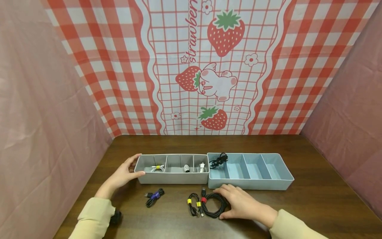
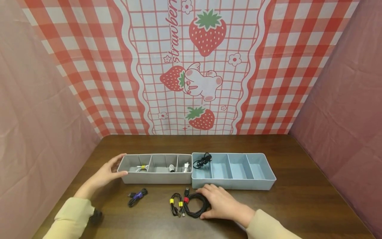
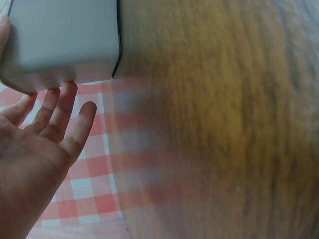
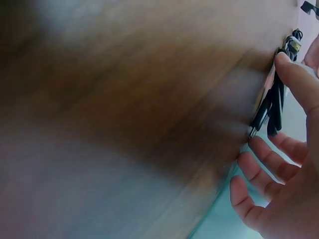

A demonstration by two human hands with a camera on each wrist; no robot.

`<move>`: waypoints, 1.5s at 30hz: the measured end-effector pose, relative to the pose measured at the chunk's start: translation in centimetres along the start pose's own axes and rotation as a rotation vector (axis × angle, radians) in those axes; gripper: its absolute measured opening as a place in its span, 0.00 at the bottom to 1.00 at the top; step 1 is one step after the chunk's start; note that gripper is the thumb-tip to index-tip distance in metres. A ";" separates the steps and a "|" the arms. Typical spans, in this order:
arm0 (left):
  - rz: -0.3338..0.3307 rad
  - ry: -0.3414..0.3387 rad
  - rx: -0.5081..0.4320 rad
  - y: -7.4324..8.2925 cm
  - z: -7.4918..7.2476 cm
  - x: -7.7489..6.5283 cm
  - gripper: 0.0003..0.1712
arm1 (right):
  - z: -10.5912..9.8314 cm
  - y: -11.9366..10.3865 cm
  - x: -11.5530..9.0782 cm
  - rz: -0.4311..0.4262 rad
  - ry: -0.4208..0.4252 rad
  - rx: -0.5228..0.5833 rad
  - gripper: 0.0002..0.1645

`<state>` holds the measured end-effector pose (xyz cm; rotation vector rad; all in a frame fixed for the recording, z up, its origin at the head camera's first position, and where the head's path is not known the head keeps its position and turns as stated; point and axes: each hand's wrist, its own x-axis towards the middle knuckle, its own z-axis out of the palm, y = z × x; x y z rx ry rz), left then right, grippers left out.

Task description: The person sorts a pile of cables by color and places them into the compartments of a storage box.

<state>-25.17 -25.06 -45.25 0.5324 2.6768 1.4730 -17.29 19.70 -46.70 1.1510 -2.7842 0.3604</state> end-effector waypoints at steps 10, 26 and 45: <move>-0.060 -0.011 -0.018 0.2 -0.1 0.1 0.45 | 0.2 -0.1 0.4 -0.021 0.015 -0.018 0.44; -0.042 -0.007 0.009 0.4 -0.2 0.0 0.45 | -0.2 -0.4 0.0 -0.052 0.042 -0.047 0.42; -0.048 -0.011 0.016 0.4 -0.2 0.0 0.45 | -1.1 -0.4 -0.3 -0.089 0.080 -0.094 0.42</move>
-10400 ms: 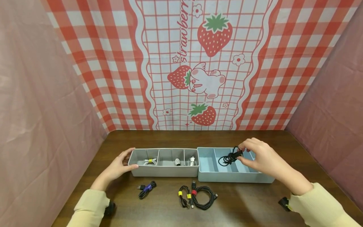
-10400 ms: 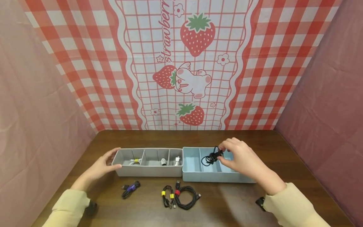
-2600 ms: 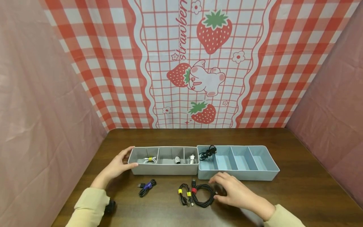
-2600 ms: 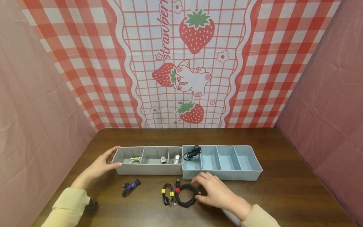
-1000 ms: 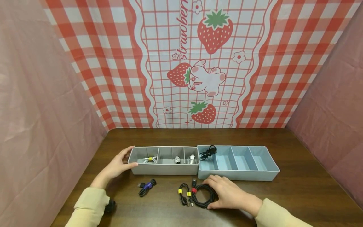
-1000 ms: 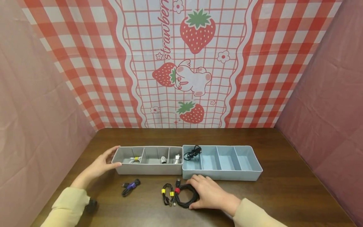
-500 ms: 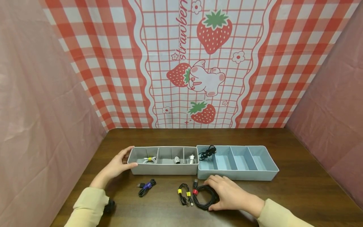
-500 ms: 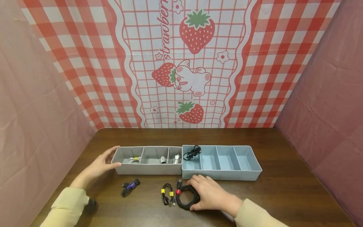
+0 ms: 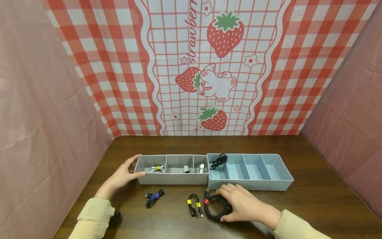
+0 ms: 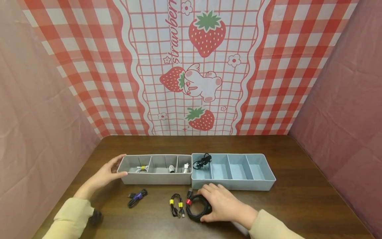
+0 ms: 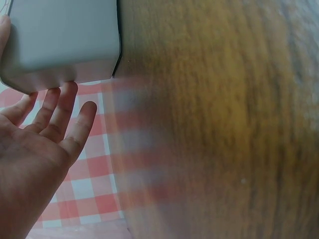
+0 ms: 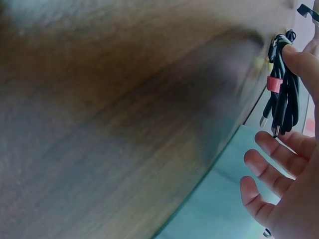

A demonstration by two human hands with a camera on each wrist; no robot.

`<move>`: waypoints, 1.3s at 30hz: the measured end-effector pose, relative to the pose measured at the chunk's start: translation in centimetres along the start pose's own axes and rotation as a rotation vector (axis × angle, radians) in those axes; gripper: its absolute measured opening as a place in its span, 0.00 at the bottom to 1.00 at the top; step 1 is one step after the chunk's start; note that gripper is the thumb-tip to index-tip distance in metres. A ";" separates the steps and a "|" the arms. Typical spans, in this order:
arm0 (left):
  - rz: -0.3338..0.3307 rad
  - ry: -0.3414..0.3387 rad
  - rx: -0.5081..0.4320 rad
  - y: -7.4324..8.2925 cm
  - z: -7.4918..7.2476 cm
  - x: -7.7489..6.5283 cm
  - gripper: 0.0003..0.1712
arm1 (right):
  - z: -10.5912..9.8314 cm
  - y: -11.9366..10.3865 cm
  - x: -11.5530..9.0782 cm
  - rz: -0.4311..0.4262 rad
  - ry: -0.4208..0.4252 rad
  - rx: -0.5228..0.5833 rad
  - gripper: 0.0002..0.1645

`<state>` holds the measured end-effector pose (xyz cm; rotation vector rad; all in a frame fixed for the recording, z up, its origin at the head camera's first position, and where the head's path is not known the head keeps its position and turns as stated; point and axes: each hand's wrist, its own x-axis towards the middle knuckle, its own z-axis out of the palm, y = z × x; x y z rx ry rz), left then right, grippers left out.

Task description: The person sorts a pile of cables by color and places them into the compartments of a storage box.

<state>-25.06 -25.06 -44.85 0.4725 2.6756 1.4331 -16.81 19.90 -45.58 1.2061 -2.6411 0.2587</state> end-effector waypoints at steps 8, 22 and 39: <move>-0.005 0.009 0.002 -0.2 0.1 0.1 0.46 | -0.7 0.0 0.0 -0.008 0.012 -0.019 0.42; 0.012 0.012 0.013 -0.1 0.1 0.0 0.46 | -2.7 0.2 0.2 -0.005 -0.006 -0.027 0.44; 0.025 0.015 -0.020 0.5 0.0 -0.2 0.44 | -5.2 0.4 0.6 -0.010 -0.005 -0.060 0.43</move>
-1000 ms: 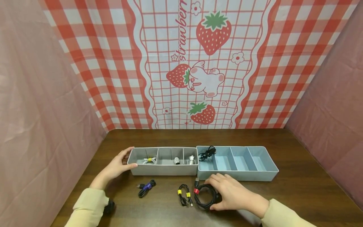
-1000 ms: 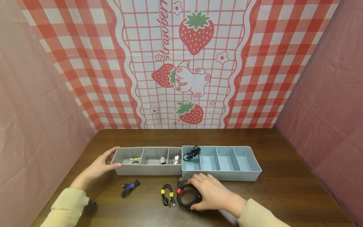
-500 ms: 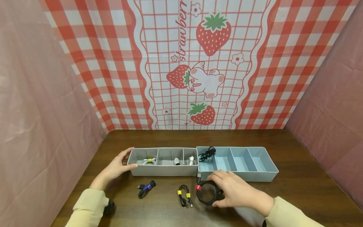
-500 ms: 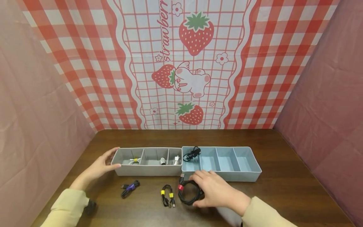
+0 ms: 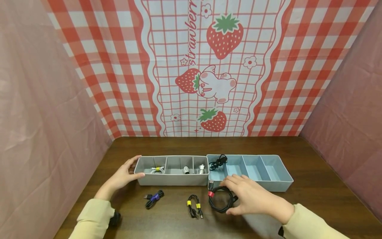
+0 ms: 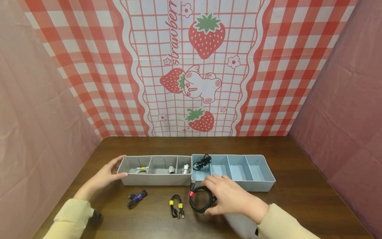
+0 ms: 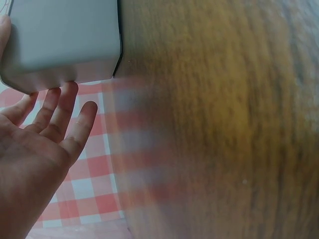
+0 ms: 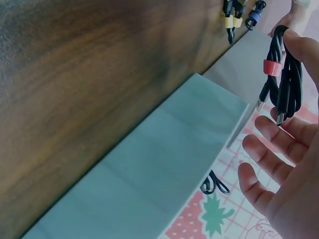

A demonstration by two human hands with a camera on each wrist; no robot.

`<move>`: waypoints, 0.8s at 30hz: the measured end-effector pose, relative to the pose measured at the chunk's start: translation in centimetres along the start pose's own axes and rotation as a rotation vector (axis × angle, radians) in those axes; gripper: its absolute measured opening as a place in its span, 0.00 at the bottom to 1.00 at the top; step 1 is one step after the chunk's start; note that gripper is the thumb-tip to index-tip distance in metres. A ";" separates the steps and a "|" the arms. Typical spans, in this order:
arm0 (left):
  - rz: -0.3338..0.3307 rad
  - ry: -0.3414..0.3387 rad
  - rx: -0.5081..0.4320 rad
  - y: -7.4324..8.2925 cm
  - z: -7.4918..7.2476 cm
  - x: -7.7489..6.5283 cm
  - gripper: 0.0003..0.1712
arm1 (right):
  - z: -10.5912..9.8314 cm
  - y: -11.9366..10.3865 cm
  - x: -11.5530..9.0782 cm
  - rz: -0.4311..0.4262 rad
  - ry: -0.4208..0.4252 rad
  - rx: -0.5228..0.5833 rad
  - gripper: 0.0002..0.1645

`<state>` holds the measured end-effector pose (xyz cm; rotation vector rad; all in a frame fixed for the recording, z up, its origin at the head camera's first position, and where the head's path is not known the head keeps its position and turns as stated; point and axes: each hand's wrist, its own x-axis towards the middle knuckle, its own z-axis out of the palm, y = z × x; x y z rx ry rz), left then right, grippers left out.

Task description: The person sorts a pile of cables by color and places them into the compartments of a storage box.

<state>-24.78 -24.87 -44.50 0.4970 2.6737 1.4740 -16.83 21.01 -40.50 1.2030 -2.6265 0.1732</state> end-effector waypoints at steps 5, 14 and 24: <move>-0.006 -0.008 0.011 -0.1 0.0 0.0 0.45 | -0.8 0.0 0.2 0.003 0.003 0.011 0.44; 0.016 -0.009 -0.026 -0.6 0.1 0.2 0.45 | -2.4 0.4 0.4 0.002 0.036 0.000 0.44; 0.009 -0.018 -0.023 -0.7 -0.1 0.3 0.45 | -4.6 1.5 0.7 0.027 0.040 -0.027 0.44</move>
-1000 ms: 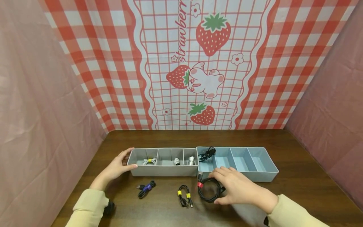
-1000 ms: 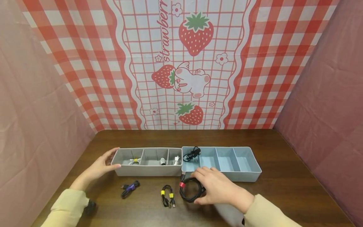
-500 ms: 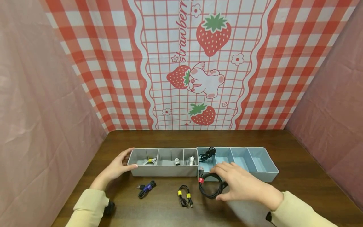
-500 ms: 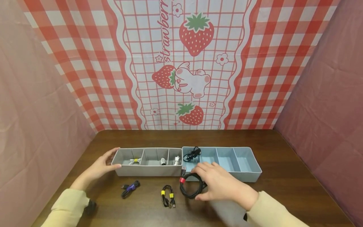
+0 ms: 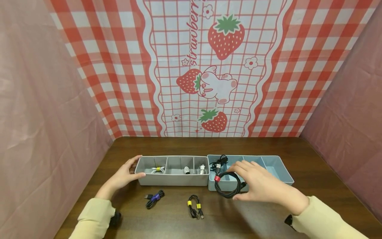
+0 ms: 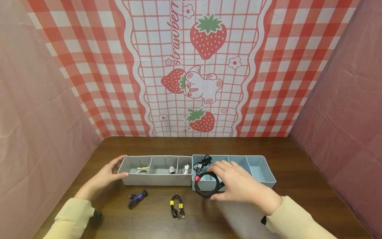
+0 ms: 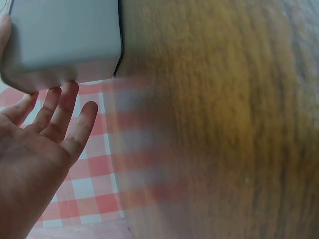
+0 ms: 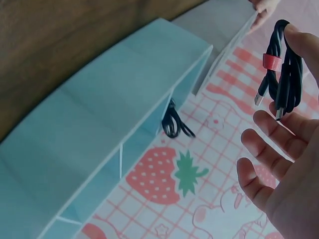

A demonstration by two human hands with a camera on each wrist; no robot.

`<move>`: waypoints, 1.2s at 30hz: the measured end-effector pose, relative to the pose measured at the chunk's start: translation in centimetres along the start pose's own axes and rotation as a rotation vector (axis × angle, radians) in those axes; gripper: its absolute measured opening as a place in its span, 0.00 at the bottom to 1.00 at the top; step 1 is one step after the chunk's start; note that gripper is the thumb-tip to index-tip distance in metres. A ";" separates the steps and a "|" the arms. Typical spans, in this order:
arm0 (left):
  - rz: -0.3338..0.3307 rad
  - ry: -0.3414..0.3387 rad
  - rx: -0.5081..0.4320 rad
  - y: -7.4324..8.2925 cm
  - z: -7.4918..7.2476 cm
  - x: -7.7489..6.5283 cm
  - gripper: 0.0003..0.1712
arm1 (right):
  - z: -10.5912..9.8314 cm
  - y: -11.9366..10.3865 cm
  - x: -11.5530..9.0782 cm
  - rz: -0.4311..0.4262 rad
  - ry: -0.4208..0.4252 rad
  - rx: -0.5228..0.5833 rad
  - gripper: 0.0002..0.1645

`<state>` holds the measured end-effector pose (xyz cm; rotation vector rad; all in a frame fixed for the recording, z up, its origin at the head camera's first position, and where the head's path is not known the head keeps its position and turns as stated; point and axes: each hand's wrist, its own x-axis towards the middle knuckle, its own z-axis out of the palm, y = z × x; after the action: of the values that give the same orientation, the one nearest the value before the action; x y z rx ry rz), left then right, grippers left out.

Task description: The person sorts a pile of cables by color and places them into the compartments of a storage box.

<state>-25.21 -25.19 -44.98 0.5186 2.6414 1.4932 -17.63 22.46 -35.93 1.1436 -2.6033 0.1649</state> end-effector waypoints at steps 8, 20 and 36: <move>0.001 0.002 -0.001 0.0 0.0 0.1 0.45 | -1.4 0.7 -0.1 0.060 -0.007 -0.025 0.45; -0.008 -0.006 0.012 0.1 -0.2 0.1 0.46 | -2.4 2.3 -0.4 0.021 0.089 -0.051 0.44; 0.003 -0.005 0.006 0.0 -0.2 0.0 0.45 | -3.6 4.0 -0.6 0.081 0.098 -0.104 0.47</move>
<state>-25.29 -25.33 -44.90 0.5259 2.6437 1.4829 -19.35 26.39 -32.63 0.9715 -2.5411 0.0991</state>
